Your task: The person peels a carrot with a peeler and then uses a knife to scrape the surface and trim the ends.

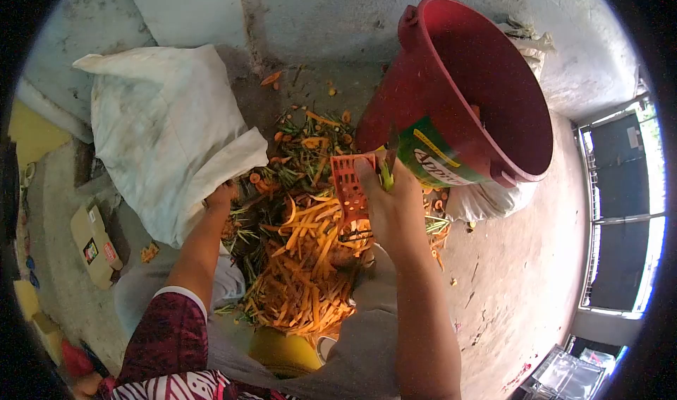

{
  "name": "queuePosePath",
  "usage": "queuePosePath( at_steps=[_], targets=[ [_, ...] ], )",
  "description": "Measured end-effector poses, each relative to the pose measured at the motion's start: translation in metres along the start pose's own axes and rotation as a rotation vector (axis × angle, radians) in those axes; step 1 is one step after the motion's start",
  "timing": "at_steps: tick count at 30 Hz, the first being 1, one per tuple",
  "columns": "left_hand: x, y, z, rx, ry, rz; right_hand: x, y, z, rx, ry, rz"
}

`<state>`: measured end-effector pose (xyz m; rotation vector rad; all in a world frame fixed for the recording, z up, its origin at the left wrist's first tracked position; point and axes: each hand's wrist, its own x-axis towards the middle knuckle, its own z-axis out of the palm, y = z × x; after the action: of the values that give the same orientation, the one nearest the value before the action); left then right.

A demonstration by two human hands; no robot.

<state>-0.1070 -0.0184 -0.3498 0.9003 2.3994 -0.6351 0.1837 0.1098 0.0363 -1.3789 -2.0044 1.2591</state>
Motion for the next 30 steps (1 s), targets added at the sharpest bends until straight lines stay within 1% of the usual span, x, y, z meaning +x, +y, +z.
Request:
queuePosePath(
  at_steps=[1, 4, 5, 7, 8, 10, 12, 13, 15, 18, 20, 22, 25, 26, 28, 30],
  targets=[
    [0.004, 0.001, 0.004, 0.013, 0.023, 0.015, 0.0, 0.001, -0.001, -0.011, -0.01, 0.006],
    [0.01, 0.0, 0.03, 0.084, 0.426, 0.138, 0.0, 0.004, -0.001, -0.044, 0.022, -0.059],
    [0.01, -0.002, 0.042, 0.106, 0.531, 0.181, 0.001, 0.007, -0.001, -0.044, 0.034, -0.065],
    [0.003, -0.002, 0.057, 0.115, 0.581, 0.274, 0.002, 0.013, -0.001, -0.042, 0.063, -0.079],
    [-0.005, -0.002, 0.06, 0.101, 0.528, 0.323, 0.002, 0.011, -0.004, -0.043, 0.044, -0.053],
    [-0.038, 0.014, 0.024, -0.028, 0.144, 0.436, 0.001, 0.005, -0.008, -0.039, 0.003, -0.005],
    [-0.094, 0.031, -0.049, -0.121, -0.121, 0.583, 0.003, 0.004, -0.01, 0.033, 0.002, 0.004],
    [-0.122, 0.037, -0.085, -0.149, -0.199, 0.681, 0.004, 0.005, -0.011, 0.066, 0.002, 0.01],
    [-0.144, 0.05, -0.111, -0.49, -0.256, 0.613, 0.004, 0.006, -0.014, 0.077, 0.026, -0.012],
    [-0.172, 0.06, -0.147, -1.231, -0.176, 0.723, 0.005, 0.013, -0.018, 0.059, 0.088, -0.061],
    [-0.192, 0.054, -0.199, -1.741, -0.643, 0.717, 0.004, 0.017, -0.021, 0.07, 0.142, -0.101],
    [-0.238, 0.023, -0.245, -2.144, -0.957, 0.953, 0.004, 0.02, -0.027, 0.113, 0.203, -0.141],
    [-0.288, -0.002, -0.272, -2.464, -0.784, 1.157, 0.006, 0.029, -0.034, 0.23, 0.239, -0.148],
    [-0.295, -0.006, -0.268, -2.449, -0.801, 1.202, 0.005, 0.031, -0.037, 0.298, 0.205, -0.081],
    [-0.31, -0.015, -0.255, -2.417, -0.828, 1.292, 0.005, 0.03, -0.039, 0.226, 0.227, -0.094],
    [-0.32, -0.02, -0.243, -2.668, -0.862, 0.878, 0.004, 0.032, -0.035, 0.21, 0.24, -0.132]
  ],
)
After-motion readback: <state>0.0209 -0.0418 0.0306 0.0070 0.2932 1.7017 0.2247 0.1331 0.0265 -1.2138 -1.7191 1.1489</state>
